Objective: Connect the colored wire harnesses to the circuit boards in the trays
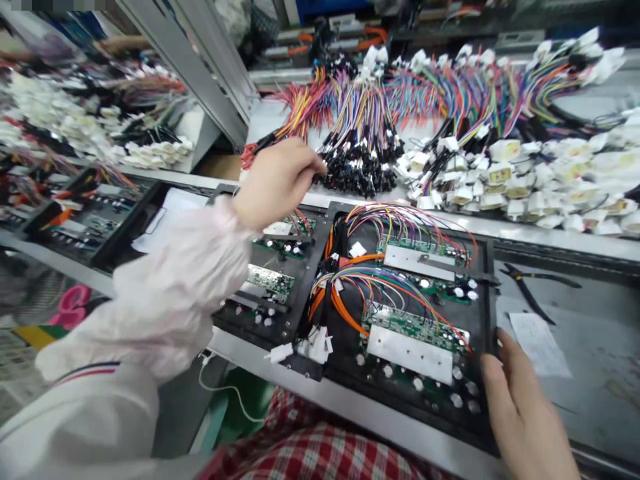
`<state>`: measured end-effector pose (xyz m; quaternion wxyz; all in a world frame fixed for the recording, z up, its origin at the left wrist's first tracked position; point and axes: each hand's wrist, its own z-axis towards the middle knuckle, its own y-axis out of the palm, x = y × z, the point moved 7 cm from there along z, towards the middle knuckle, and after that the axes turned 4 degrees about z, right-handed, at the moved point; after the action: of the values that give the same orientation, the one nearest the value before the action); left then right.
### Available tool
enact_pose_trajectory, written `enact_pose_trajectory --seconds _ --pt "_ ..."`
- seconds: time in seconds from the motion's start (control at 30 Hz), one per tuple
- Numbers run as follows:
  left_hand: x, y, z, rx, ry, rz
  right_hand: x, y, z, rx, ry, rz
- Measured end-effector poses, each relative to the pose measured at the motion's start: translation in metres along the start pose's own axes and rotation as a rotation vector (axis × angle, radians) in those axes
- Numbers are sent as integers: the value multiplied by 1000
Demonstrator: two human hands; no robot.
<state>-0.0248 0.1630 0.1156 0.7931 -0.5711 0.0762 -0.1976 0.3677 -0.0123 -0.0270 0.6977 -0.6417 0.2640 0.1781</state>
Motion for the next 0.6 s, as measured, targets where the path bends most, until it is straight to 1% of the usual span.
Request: enact_pose_trajectory --seconds 0.03,0.07,0.13,0.17,0.23,0.27,0.33,0.4,0.47,0.53,0.57,0.6 --pt "-12 18 24 -60 11 29 16 5 -2 -20 60 13" --pt "-22 36 46 -91 21 43 27 9 -4 -34 98 34" --pt "-30 70 86 -152 49 67 37 13 -7 -4 123 41" --pt "-28 86 101 -185 74 76 36 13 -9 11 113 37" --pt "-14 112 124 -233 155 85 29 11 -9 36 88 22" --pt "-6 122 132 -248 195 90 24 10 -9 39 90 18" --pt "8 140 144 -284 248 101 14 8 -9 12 149 23" --pt "15 153 152 -295 286 118 4 8 -9 -38 256 31" --pt "14 159 159 -252 317 111 -7 8 -10 -76 339 33" --pt "7 156 168 -170 313 68 -17 7 -8 -81 364 29" --pt "2 150 171 -132 291 49 -20 6 -7 -81 361 22" --pt "-3 139 174 -53 246 21 -21 6 -6 -78 355 10"
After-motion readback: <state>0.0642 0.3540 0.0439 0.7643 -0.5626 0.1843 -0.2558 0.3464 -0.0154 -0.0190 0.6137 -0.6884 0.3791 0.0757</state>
